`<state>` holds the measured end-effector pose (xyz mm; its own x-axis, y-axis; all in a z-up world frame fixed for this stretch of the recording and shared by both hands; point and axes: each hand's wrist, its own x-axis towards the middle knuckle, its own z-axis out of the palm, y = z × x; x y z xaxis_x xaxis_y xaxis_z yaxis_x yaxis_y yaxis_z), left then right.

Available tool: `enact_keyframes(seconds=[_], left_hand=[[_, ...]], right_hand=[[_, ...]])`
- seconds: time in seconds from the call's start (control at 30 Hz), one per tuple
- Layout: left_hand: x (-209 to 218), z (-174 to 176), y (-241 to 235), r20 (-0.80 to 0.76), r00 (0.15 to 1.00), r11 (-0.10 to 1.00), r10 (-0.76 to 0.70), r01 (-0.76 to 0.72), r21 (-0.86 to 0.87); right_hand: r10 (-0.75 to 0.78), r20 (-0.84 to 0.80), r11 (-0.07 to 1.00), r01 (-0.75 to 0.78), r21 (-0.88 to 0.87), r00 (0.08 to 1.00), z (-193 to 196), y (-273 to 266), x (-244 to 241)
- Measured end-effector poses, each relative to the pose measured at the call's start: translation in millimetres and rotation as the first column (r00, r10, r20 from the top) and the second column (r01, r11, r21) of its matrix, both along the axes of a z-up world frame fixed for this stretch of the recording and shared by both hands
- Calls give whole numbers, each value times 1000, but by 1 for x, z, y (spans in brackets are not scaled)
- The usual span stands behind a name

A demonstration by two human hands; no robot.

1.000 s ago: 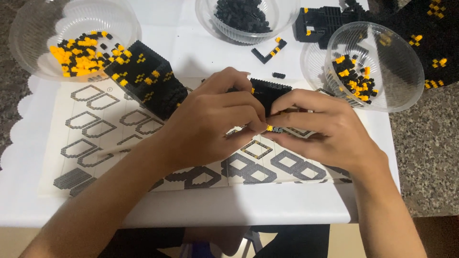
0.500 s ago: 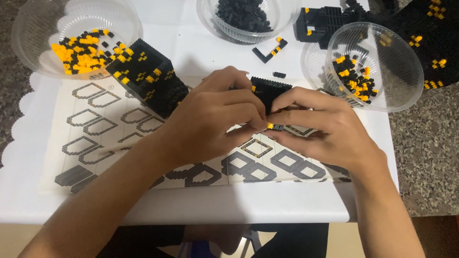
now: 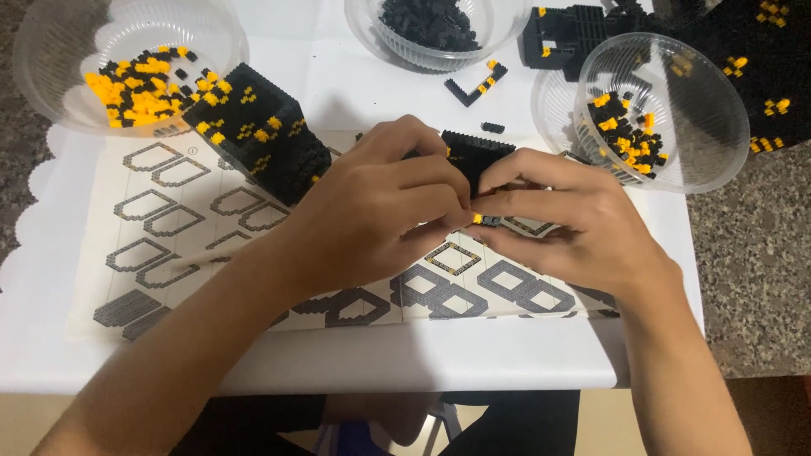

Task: Assembling a figure using small black and yellow building blocks on a tray.

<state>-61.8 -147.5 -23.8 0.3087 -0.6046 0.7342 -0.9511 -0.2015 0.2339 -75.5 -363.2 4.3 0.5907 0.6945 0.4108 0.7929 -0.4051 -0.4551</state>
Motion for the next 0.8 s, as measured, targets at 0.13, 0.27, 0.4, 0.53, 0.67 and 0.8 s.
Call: enact_keyframes(seconds=[0.13,0.27,0.4,0.53,0.67,0.8], left_hand=[[0,1,0,19,1000,1000,-7,7,16],[-1,4,0,14,999,999,-29,28,28],[-1,6,1,7,999,998,-40,39,43],[-2,7,0,9,999,998,-36,36,46],[-2,10,0,21,999,996,-28,26,84],[-1,14,-1,35,999,986,1,-7,168]], right_hand=[[13,-6,1000,-13,8,1000,0,0,0],[-1,-10,1000,1,15,1000,-1,0,0],[-5,-25,1000,6,25,1000,-2,0,0],[10,-31,999,-9,50,999,-1,2,0],[6,-34,999,-4,45,999,-2,2,1],[11,-39,998,-9,67,999,-6,1,3]])
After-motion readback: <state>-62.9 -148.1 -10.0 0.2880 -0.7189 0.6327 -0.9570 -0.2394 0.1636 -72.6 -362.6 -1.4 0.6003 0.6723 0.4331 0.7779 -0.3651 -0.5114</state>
